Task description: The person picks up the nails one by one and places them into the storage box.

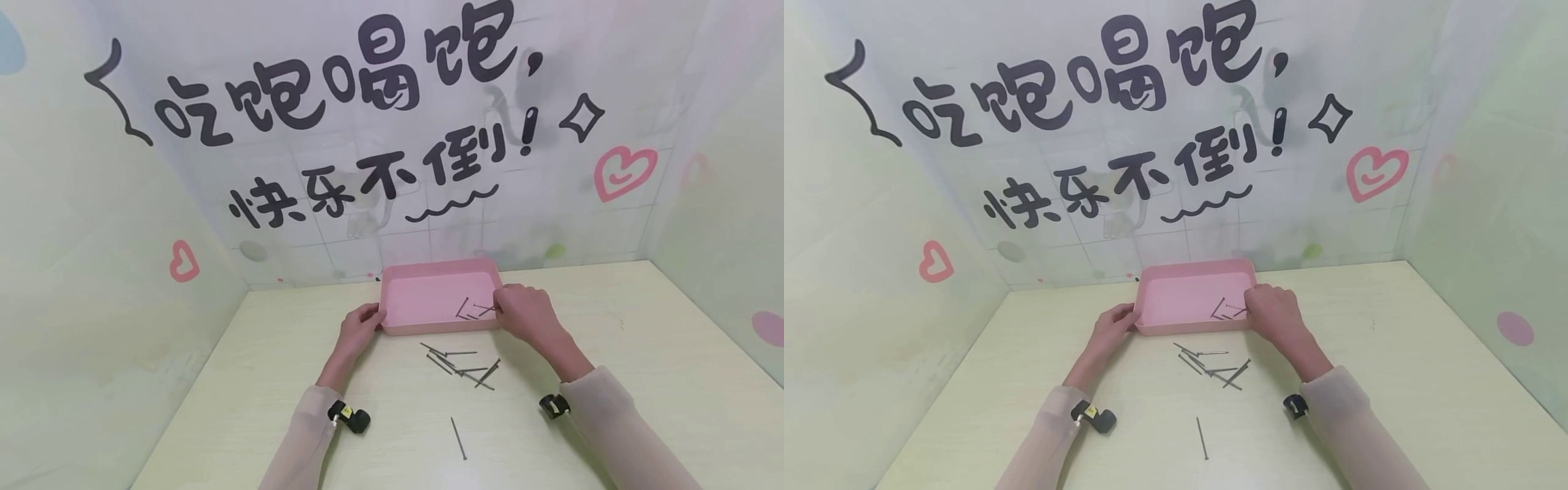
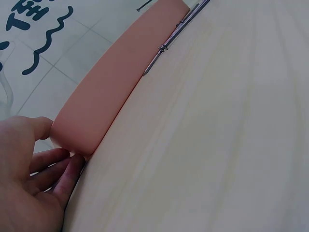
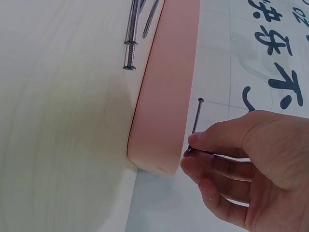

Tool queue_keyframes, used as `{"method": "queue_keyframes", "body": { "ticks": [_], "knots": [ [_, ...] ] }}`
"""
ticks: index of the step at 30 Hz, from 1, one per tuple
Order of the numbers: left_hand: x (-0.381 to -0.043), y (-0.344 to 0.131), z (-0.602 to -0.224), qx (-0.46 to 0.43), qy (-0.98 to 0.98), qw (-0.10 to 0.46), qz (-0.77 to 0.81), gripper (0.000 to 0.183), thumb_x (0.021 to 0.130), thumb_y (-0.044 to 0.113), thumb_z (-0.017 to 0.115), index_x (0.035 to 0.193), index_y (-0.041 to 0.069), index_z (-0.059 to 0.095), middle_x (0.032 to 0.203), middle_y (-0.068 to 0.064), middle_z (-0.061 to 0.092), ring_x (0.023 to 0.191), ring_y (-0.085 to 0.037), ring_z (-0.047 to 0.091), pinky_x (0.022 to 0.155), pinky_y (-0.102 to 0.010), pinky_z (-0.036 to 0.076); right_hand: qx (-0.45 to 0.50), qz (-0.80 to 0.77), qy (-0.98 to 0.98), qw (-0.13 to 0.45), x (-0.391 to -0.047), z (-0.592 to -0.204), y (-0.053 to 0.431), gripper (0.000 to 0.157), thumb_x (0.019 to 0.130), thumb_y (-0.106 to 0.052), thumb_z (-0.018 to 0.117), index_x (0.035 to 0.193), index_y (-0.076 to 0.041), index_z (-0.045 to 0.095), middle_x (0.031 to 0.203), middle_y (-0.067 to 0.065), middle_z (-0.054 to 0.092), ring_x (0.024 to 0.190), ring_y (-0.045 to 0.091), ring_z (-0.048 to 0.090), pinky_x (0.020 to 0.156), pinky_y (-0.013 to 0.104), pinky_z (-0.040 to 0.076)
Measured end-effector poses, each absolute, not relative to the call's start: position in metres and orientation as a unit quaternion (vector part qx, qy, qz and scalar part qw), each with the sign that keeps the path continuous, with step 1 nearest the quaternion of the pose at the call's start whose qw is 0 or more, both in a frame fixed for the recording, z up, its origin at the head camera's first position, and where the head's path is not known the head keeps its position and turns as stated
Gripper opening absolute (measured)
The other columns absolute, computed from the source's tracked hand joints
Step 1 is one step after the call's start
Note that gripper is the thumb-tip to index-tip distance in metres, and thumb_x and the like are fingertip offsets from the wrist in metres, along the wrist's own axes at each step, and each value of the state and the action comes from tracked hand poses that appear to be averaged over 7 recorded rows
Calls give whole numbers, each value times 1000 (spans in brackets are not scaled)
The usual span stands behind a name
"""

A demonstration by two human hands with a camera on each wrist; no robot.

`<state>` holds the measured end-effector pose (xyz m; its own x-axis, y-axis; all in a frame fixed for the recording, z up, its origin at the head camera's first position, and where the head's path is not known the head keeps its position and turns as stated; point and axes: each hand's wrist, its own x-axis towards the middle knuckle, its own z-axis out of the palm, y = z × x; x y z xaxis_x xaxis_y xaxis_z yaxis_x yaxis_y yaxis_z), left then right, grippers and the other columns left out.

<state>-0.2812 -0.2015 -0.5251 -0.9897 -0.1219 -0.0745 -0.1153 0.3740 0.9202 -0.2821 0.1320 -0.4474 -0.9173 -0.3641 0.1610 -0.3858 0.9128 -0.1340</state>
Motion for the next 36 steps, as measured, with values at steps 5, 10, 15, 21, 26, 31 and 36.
{"method": "queue_keyframes", "body": {
  "ticks": [5,10,15,21,26,31,36],
  "knots": [
    [-282,-202,-526,71,-827,3,-558,41,103,28,63,137,5,64,128,-15,72,112,-25,70,105,-42,55,190,82,-976,65,-282,-447,133,22,89,-2,65,70,-12,60,66,1,53,60,17,44,51,31,34],
    [-282,-202,-526,75,-828,0,-555,42,103,29,63,138,6,64,128,-14,71,113,-24,69,105,-41,55,189,87,-976,70,-282,-446,132,22,90,-1,64,71,-11,61,67,1,54,60,17,44,51,31,34],
    [-281,-201,-523,75,-829,-1,-554,43,103,30,63,138,6,63,129,-15,71,115,-26,69,107,-43,54,188,95,-974,79,-280,-444,132,22,91,1,63,72,-11,65,68,1,56,61,17,46,50,30,36],
    [-282,-201,-524,74,-829,-1,-554,42,103,29,63,137,5,64,129,-15,71,114,-26,69,106,-42,55,195,97,-973,77,-280,-444,132,25,90,1,63,70,-13,62,66,0,54,60,16,44,50,29,33],
    [-283,-201,-526,74,-829,0,-554,42,103,30,63,137,5,64,129,-15,71,114,-25,69,106,-42,55,211,103,-969,77,-279,-442,131,20,89,-1,66,73,-12,67,68,-1,61,60,16,49,50,30,39],
    [-282,-202,-525,75,-828,0,-555,42,103,29,64,137,5,64,129,-15,71,114,-26,69,106,-43,55,234,116,-963,60,-277,-440,130,10,88,-7,71,81,-13,75,76,-2,71,62,13,54,51,31,45],
    [-282,-201,-525,75,-831,0,-552,42,103,30,63,137,5,64,128,-15,71,113,-25,69,104,-42,55,253,129,-958,29,-276,-435,128,5,89,-11,75,86,-13,79,79,-2,74,65,12,57,55,31,48]
  ]
}}
